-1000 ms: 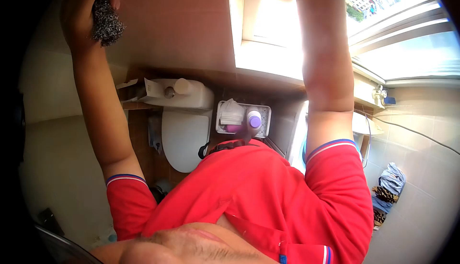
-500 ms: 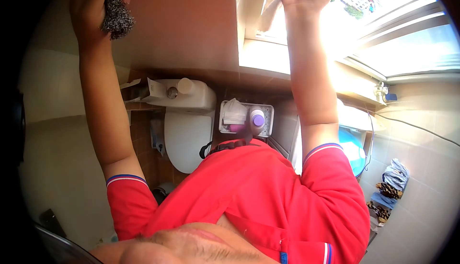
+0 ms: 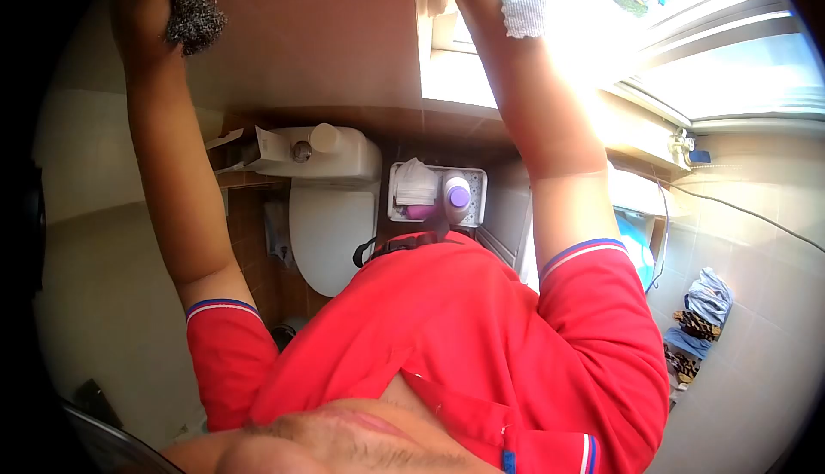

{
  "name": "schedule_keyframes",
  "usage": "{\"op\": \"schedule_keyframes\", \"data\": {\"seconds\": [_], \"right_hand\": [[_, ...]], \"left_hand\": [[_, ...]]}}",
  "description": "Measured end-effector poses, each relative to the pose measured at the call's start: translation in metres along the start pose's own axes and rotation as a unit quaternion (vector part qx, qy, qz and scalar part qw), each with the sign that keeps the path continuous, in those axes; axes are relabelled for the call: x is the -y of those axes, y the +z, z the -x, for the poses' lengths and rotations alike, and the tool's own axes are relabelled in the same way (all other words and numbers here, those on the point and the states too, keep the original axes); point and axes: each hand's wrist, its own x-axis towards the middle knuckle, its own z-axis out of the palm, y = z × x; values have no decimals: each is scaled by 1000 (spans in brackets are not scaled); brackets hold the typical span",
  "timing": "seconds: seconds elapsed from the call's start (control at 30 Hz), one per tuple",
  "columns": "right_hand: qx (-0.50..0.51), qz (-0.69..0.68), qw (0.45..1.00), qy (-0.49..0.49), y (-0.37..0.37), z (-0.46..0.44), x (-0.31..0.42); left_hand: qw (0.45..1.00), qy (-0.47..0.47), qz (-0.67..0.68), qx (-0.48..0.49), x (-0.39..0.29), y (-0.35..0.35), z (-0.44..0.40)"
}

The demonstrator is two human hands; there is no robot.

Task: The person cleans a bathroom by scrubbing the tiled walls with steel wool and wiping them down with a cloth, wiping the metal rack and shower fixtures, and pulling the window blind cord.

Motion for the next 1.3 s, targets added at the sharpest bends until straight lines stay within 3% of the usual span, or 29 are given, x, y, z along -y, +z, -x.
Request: {"op": "schedule_keyframes", "data": {"seconds": [0.07, 0.1, 0.23, 0.37, 0.47, 0.5, 0.57, 0.63, 0.67, 0.7, 0.73, 0.77, 0.8, 0.87, 0.93, 0.97, 1.07, 1.17, 1.3], "right_hand": [[20, 47, 998, 30, -8, 40, -9], [1, -10, 997, 78, -6, 56, -14], [-83, -215, 932, 281, 15, 137, -20], [-153, -368, 771, 496, -4, 173, -26], [-104, -396, 684, 604, -45, 161, -21], [-97, -404, 628, 658, -55, 162, -24], [-92, -366, 581, 721, -74, 210, -52], [-56, -338, 533, 774, -97, 211, -14], [-46, -372, 434, 819, -112, 235, -16], [-61, -382, 411, 826, -121, 232, 12], [-62, -388, 422, 817, -133, 240, 29], [-65, -385, 454, 801, -141, 243, 47], [-41, -428, 466, 773, -152, 262, 51], [-51, -430, 457, 777, -153, 226, 102], [-40, -404, 533, 742, -155, 198, 136], [-21, -421, 561, 712, -157, 186, 145], [12, -395, 632, 667, -160, 166, 155], [5, -420, 651, 632, -144, 159, 171], [58, -518, 587, 619, -114, 151, 187]], "left_hand": [[997, 29, 26, -67, 3, 13, 2], [994, 45, 31, -92, 4, 16, 1], [998, 37, -32, -34, 12, 0, 3], [997, 44, -32, -50, 9, 9, 1], [994, 33, -31, -103, 10, 15, 2], [994, 35, -27, -103, 11, 14, 2], [997, 55, -10, -47, 14, 6, 0], [998, 37, 45, 36, 13, -2, -1], [994, 32, 65, 75, 10, -6, -2], [998, 1, 58, 3, 10, 0, 9], [996, -29, 51, -74, 12, 12, 25], [995, -76, 34, -52, 10, 19, 43], [996, -57, 75, 1, 16, 29, 67], [982, -166, 78, 52, 38, 53, 129], [967, -238, -2, 97, 49, 81, 193], [938, -324, 5, 125, 49, 91, 219], [867, -443, 198, 116, 76, 121, 293], [882, -409, 150, 178, 60, 138, 309], [847, -389, 258, 256, 50, 144, 304]]}}
